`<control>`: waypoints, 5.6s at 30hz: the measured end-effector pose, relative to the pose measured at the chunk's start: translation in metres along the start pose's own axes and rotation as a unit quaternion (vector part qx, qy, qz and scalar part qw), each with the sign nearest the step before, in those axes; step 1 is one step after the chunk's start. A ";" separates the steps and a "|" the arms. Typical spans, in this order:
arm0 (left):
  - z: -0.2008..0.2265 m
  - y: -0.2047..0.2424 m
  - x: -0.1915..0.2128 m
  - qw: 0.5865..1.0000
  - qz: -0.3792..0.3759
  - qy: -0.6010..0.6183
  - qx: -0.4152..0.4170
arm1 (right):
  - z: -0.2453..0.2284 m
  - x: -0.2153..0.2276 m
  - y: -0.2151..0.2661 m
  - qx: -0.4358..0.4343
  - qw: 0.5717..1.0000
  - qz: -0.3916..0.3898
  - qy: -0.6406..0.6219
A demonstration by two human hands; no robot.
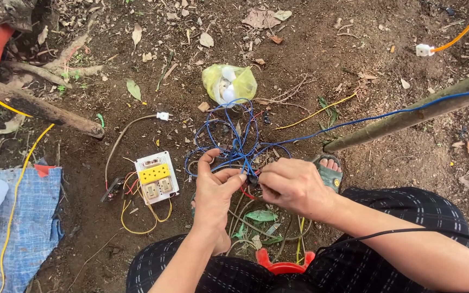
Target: Stripping wire insulation and twisting wires together to connect them to an electrical panel setup on the ground.
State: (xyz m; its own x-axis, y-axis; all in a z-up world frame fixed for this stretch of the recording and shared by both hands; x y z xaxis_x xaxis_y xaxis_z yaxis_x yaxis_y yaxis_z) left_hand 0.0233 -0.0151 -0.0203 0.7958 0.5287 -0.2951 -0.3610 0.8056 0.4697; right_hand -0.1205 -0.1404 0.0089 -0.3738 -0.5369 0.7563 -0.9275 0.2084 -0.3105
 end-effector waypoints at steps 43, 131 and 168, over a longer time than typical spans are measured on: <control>0.003 0.009 -0.008 1.000 0.008 -0.025 0.017 | 0.015 -0.002 0.010 -0.348 0.841 -0.136 -0.391; -0.194 0.013 0.301 0.927 0.015 0.367 0.077 | 0.402 -0.359 -0.161 -0.304 0.945 -0.096 0.066; -0.165 -0.008 0.281 0.940 0.033 0.322 0.107 | 0.466 -0.363 -0.217 -0.372 0.774 -0.431 0.279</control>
State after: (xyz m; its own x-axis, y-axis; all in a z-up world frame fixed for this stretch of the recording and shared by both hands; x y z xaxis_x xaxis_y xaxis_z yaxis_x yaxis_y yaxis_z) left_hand 0.1697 0.1711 -0.2443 0.2898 0.6839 -0.6696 -0.2383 0.7291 0.6416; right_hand 0.2204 -0.3714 -0.4669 0.6323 -0.3459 0.6932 -0.5057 0.4936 0.7076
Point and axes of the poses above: each hand's wrist, its own y-axis away from the middle knuckle, its own x-axis out of the back of the hand, z = x × y, the point moved 2 cm from there along -y, towards the middle knuckle, and after that the axes turned 13 degrees about -z, right-handed, at the moved point
